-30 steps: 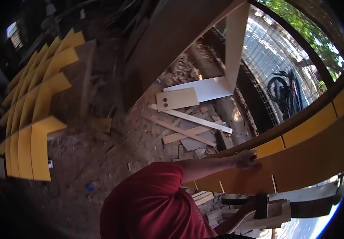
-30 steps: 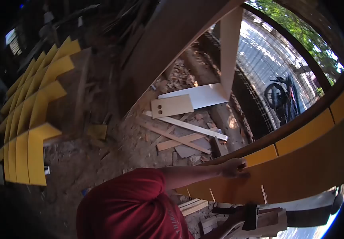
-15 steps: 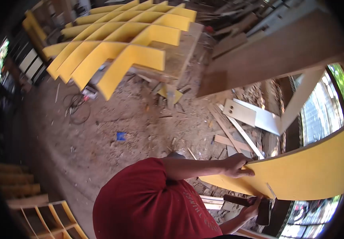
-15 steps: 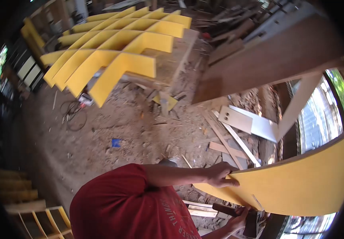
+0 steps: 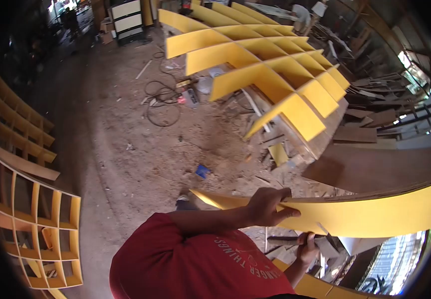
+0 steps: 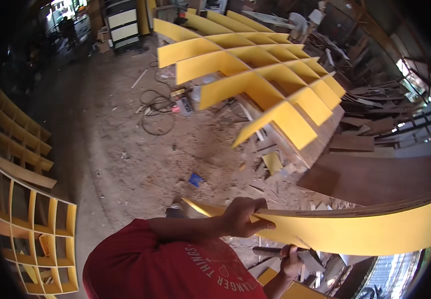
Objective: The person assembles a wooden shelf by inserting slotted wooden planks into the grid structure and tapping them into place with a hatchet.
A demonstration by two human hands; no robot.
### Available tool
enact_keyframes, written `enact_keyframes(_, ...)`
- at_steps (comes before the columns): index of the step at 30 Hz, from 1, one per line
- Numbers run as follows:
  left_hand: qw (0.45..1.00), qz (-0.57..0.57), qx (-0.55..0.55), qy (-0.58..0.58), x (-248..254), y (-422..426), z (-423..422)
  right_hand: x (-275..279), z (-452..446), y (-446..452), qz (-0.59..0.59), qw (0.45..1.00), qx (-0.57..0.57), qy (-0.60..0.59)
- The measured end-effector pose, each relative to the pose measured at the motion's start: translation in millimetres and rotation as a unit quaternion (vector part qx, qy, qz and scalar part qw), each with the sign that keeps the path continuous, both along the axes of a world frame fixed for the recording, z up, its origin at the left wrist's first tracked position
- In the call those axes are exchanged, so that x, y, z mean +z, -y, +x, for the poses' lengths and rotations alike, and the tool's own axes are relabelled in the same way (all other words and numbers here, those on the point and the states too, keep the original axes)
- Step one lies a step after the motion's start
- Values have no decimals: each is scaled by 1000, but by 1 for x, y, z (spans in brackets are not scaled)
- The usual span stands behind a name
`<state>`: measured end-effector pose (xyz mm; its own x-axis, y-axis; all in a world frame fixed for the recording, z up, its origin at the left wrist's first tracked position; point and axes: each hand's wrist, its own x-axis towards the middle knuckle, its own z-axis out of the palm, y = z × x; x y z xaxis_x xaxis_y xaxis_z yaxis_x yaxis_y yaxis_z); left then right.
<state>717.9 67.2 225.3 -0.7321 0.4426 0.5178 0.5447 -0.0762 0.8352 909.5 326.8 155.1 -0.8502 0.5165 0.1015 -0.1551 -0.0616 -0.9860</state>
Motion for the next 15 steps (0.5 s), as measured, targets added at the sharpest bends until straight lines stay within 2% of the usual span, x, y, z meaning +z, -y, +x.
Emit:
enact_keyframes(3, 992, 37, 111, -57, 8, 99, -58, 5, -97, 78, -40, 991, 107, -68)
enact_keyframes(6, 982, 18, 169, -82, 20, 195, -113, 2, -182, 134, -82, 975, 184, -96)
enact_keyframes(11, 948, -23, 249, -198, 29, 321, -169, 15, -297, 171, -94, 939, 299, -140)
enact_keyframes(13, 928, -48, 274, -246, 27, 366, -194, 35, -333, 190, -142, 926, 307, -167)
enact_keyframes(15, 909, -46, 299, -286, 29, 408, -218, 49, -373, 228, -211, 916, 256, -224)
